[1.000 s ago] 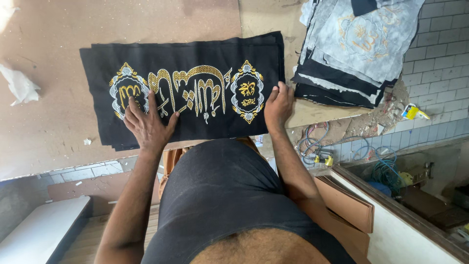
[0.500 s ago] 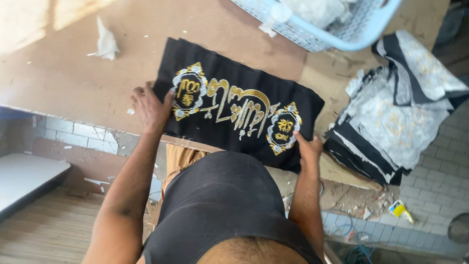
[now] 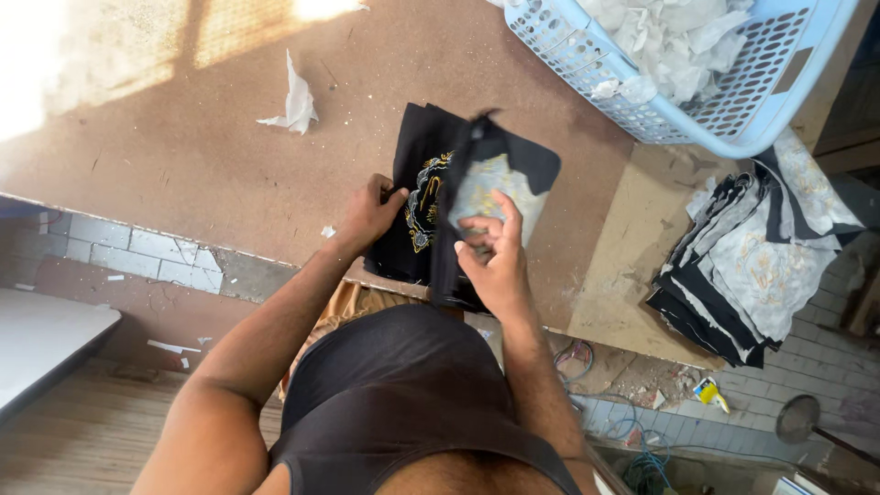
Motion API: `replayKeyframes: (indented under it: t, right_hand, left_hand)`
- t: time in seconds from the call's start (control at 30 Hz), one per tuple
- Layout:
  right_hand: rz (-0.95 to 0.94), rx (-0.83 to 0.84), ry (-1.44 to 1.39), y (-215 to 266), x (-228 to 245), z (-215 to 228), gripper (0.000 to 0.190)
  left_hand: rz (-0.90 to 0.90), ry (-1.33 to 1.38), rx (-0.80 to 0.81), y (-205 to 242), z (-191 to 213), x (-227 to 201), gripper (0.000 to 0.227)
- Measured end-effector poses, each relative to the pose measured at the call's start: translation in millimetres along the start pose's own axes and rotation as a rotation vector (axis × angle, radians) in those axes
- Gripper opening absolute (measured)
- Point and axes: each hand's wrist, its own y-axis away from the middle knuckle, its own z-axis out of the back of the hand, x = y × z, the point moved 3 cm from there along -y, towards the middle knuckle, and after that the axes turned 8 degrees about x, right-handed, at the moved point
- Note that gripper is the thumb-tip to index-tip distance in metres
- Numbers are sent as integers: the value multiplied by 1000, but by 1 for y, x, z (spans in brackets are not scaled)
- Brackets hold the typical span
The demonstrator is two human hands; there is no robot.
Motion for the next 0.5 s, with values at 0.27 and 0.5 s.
replayKeyframes:
  t: [0.27,0.5]
  right_hand:
    - [-381,-388,346,32,-124,16,69]
    - [-690,-367,517,80,-251,19,94]
  left_hand:
    - [114,426,210,-2,10,-8,85]
    - [-156,51,174,-2,13,-64,67]
